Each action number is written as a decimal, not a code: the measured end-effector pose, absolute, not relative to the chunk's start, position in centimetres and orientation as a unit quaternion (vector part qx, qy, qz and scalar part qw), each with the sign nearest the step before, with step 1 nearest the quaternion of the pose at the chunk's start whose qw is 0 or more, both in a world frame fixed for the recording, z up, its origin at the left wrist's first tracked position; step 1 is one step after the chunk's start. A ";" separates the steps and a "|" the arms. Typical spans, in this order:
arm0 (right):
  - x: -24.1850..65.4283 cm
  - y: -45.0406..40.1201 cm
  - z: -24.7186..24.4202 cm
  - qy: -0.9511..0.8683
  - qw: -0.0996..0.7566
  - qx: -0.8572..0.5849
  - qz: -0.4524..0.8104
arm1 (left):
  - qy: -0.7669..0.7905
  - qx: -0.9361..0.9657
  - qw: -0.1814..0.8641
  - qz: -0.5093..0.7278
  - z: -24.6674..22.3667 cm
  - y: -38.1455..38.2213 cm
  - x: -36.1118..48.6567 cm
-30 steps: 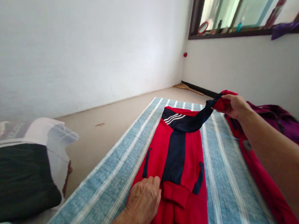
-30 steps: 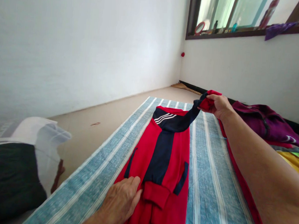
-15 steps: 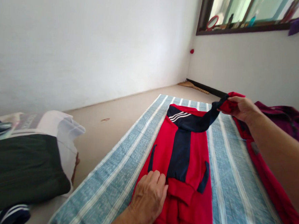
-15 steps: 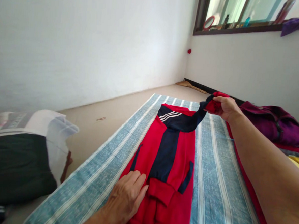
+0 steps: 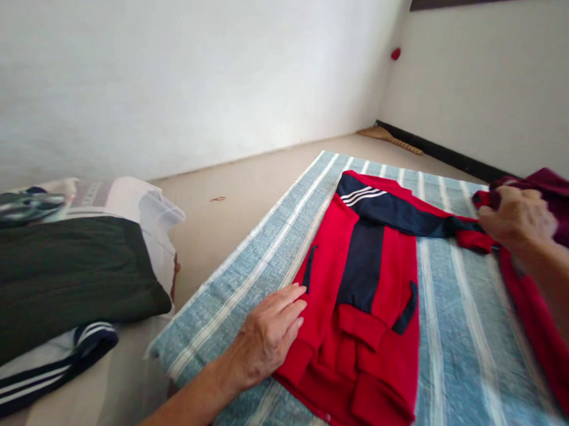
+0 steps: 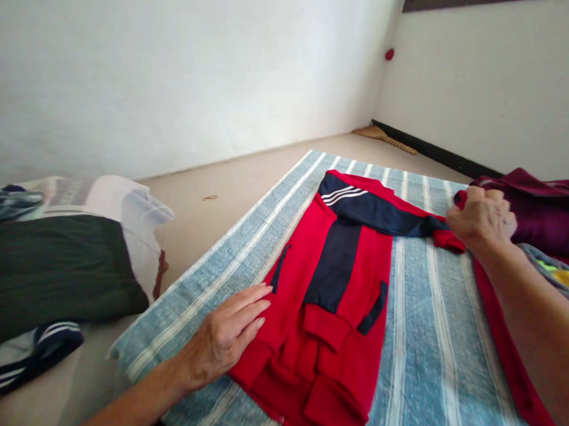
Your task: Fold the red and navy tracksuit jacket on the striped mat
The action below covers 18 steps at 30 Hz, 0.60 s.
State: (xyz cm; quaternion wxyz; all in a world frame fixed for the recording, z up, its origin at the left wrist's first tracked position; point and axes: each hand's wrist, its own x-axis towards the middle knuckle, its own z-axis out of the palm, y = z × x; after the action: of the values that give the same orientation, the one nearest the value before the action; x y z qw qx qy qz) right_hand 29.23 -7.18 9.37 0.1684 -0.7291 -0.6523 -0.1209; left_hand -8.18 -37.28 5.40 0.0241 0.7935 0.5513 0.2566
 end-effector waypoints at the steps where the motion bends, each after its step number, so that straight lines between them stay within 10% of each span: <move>1: 28.1 -8.5 9.2 -0.684 0.164 -0.706 -0.078 | 0.550 0.796 0.023 0.251 5.3 -37.5 -8.2; 10: 16.6 -25.2 5.6 -0.898 0.306 -0.300 0.099 | 0.588 0.795 0.024 0.147 3.4 -38.6 -7.3; 18: 11.9 -34.9 5.2 -0.944 0.183 -0.222 0.158 | 0.581 0.805 0.000 0.117 1.9 -38.5 -8.0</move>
State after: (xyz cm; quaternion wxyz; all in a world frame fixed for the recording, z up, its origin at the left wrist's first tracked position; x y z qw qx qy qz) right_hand 11.94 -34.95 5.24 0.1832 -0.2224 -0.9445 0.1579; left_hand -7.99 -38.51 1.94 0.0000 0.8053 0.5811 0.1175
